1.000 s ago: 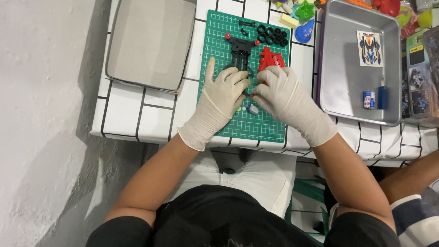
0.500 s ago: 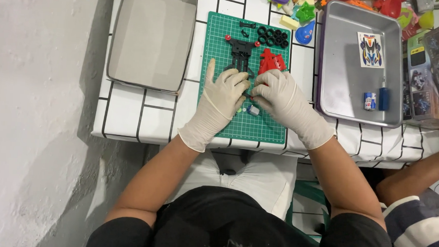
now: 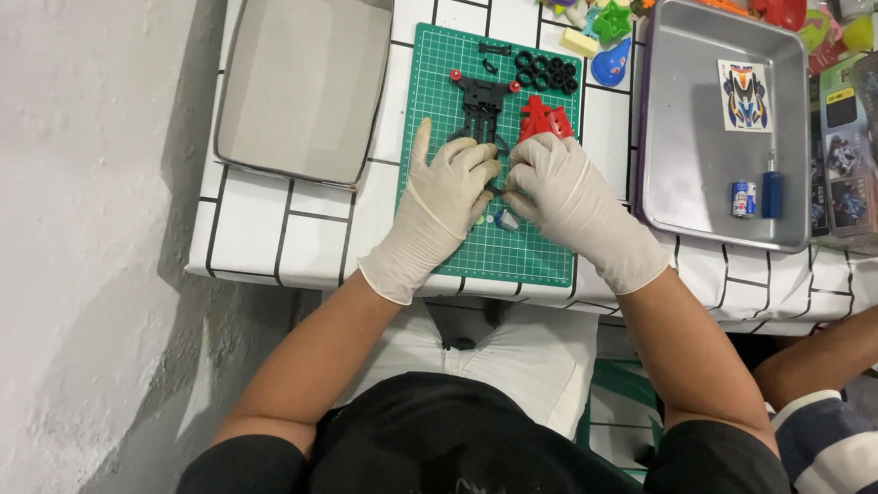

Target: Assembling the internal mechanical components of a motorized toy car chassis on a hobbyist cutting mat.

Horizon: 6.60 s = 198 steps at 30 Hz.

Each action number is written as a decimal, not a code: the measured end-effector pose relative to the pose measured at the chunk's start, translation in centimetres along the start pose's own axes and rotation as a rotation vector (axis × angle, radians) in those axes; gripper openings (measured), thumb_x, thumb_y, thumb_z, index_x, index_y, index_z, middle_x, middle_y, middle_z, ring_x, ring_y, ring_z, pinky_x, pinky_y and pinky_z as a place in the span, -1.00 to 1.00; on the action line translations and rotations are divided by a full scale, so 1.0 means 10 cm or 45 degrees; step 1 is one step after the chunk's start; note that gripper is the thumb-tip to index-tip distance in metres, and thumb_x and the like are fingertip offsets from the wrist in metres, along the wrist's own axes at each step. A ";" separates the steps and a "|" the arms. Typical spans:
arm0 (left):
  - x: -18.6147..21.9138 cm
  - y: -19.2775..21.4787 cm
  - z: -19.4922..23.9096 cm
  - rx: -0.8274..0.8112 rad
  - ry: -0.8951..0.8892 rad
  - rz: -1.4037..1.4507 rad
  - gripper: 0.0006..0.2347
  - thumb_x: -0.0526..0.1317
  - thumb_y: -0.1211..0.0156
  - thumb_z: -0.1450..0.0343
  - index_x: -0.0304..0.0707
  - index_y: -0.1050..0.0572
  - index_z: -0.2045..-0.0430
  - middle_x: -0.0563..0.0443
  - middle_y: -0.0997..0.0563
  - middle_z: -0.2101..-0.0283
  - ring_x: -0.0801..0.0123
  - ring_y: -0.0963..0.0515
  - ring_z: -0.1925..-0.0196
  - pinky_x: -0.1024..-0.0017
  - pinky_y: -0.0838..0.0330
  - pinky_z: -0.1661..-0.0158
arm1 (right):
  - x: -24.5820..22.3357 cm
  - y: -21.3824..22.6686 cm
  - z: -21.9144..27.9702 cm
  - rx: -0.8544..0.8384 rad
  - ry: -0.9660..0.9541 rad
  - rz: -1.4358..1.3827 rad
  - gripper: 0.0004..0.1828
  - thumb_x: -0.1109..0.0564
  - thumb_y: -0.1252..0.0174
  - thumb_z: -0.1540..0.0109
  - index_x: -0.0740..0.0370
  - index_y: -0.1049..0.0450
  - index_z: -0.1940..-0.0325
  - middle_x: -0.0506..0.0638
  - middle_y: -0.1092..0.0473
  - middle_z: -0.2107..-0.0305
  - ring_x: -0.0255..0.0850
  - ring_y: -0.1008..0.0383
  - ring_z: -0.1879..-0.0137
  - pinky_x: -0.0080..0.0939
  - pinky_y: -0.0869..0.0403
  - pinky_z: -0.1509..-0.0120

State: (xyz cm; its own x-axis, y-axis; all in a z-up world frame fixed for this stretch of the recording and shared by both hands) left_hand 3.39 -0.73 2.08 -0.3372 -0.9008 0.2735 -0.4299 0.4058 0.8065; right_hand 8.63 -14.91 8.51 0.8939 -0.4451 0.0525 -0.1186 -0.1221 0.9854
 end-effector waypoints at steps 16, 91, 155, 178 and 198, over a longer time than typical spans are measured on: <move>0.03 0.14 -0.02 -0.015 0.039 0.077 -0.72 0.01 -0.15 -0.53 0.04 -0.44 -0.08 0.10 -0.48 -0.04 0.37 -0.36 -0.25 -0.18 0.25 -0.42 | -0.02 0.06 0.05 0.017 -0.074 0.025 -0.86 0.07 -0.39 -0.11 0.07 -0.55 0.36 -0.08 -0.43 0.23 -0.08 -0.47 -0.04 -0.04 -0.41 -0.02; 0.22 1.05 0.44 0.305 0.677 1.543 -0.94 -0.34 -0.32 -0.41 -0.24 -0.60 0.31 -0.03 -0.60 0.17 0.32 -0.57 0.00 0.27 -0.36 -0.17 | -0.70 0.62 -0.06 0.558 -0.150 -1.324 -0.88 0.38 -0.41 -0.11 0.33 -0.64 0.30 0.17 -0.53 0.33 0.06 -0.57 0.09 0.05 -0.52 -0.04; 0.03 0.81 0.52 0.139 1.231 2.306 -0.48 -0.18 0.18 -0.57 -0.38 0.07 -0.43 -0.38 -0.27 -0.21 0.15 -0.49 -0.15 0.38 -0.44 -0.07 | -0.35 0.01 -0.68 -0.103 -0.020 -0.653 -0.94 0.27 -0.34 -0.21 0.25 -0.57 0.28 0.12 -0.47 0.21 0.09 -0.49 -0.05 0.08 -0.50 -0.09; 0.02 0.77 0.54 0.140 1.195 2.285 -0.49 -0.17 0.20 -0.58 -0.40 0.07 -0.42 -0.39 -0.27 -0.22 0.16 -0.49 -0.14 0.39 -0.44 -0.07 | -0.29 -0.11 -0.69 -0.229 0.089 -0.228 -0.92 0.09 -0.33 -0.22 0.05 -0.54 0.28 -0.02 -0.41 0.14 -0.02 -0.42 -0.15 -0.03 -0.42 -0.07; 0.00 0.73 0.55 0.155 1.226 2.290 -0.49 -0.17 0.17 -0.57 -0.39 0.03 -0.42 -0.35 -0.31 -0.19 0.14 -0.50 -0.14 0.36 -0.46 -0.07 | -0.39 0.01 -0.65 -0.118 0.132 -0.131 -0.91 0.08 -0.32 -0.23 0.02 -0.52 0.29 -0.07 -0.40 0.17 -0.09 -0.45 -0.12 -0.06 -0.42 -0.05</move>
State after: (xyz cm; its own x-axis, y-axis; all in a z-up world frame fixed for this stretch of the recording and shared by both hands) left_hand -4.40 3.10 5.07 0.0849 0.6873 0.7214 -0.2422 0.7165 -0.6541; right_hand 7.89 -7.41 9.47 0.9396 -0.3401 -0.0376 0.0118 -0.0777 0.9969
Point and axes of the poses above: each hand's wrist, its own z-axis away from the middle knuckle, its own y-axis out of the back of the hand, x = y × z, the point moved 4 cm from there along -z, towards the middle knuckle
